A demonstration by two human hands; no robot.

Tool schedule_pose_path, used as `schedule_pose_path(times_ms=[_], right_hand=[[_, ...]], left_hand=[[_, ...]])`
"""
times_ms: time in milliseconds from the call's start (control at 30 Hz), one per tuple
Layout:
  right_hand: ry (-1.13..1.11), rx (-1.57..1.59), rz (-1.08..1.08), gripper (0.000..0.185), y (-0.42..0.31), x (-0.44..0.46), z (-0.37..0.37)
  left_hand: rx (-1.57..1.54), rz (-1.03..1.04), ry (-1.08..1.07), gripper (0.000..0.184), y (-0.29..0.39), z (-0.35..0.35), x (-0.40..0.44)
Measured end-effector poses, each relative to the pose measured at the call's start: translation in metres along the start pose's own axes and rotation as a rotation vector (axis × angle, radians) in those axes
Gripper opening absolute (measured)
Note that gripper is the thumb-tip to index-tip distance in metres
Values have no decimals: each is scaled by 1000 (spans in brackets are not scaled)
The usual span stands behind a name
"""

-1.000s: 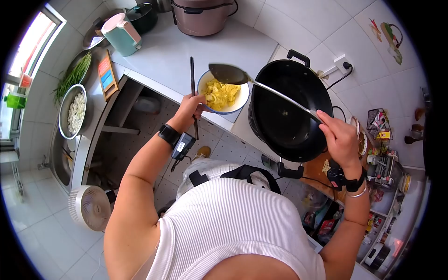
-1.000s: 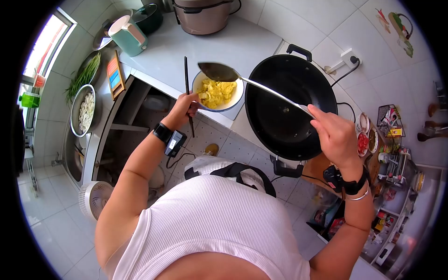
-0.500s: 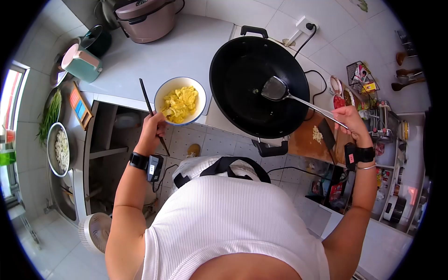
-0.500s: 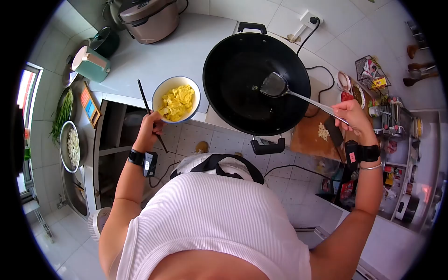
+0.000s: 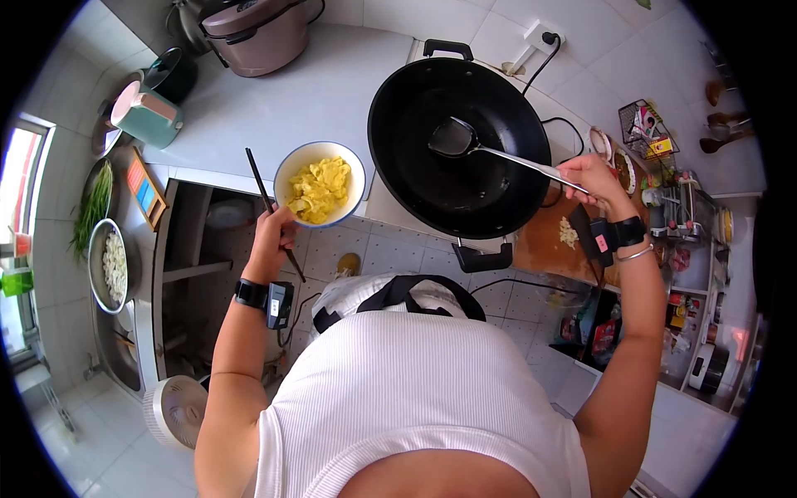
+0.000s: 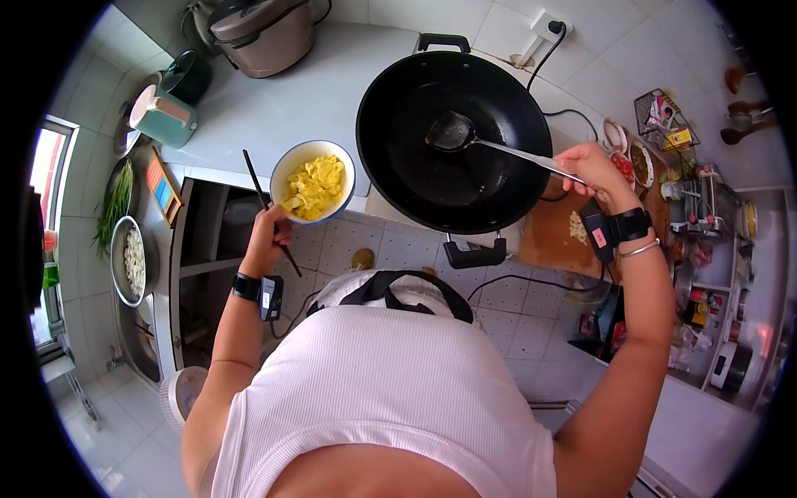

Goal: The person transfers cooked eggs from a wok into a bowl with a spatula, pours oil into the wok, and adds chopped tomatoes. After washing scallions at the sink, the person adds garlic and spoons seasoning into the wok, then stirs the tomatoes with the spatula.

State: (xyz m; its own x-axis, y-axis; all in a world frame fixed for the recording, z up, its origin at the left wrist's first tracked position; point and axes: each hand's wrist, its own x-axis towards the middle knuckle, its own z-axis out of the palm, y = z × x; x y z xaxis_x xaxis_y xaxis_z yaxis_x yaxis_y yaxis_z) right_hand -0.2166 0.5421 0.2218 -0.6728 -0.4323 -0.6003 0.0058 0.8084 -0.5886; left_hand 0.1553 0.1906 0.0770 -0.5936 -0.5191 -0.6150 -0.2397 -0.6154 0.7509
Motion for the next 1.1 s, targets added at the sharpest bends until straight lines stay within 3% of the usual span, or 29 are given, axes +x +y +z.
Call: schedule_pose_path(times_ms=[400,633,700,900,1100], right_hand=[[-160,295,-99,23,-8,6,23],[40,-45,35,19,-15,-38,-40],[44,-264,38,16,-17,-33,-47],[68,-270,90,14,-49,-21,-16],[-13,-369,154,14,-56,-21,-42]], left_hand=[[11,-19,-46,9,8,7,2],[-2,-19,-38,9,7,6,-1],[-29,-13,-23,9,6,6,-1],[-49,-20,-13,7,4,3,1],[-69,-3,-4,9,7,5,-6]])
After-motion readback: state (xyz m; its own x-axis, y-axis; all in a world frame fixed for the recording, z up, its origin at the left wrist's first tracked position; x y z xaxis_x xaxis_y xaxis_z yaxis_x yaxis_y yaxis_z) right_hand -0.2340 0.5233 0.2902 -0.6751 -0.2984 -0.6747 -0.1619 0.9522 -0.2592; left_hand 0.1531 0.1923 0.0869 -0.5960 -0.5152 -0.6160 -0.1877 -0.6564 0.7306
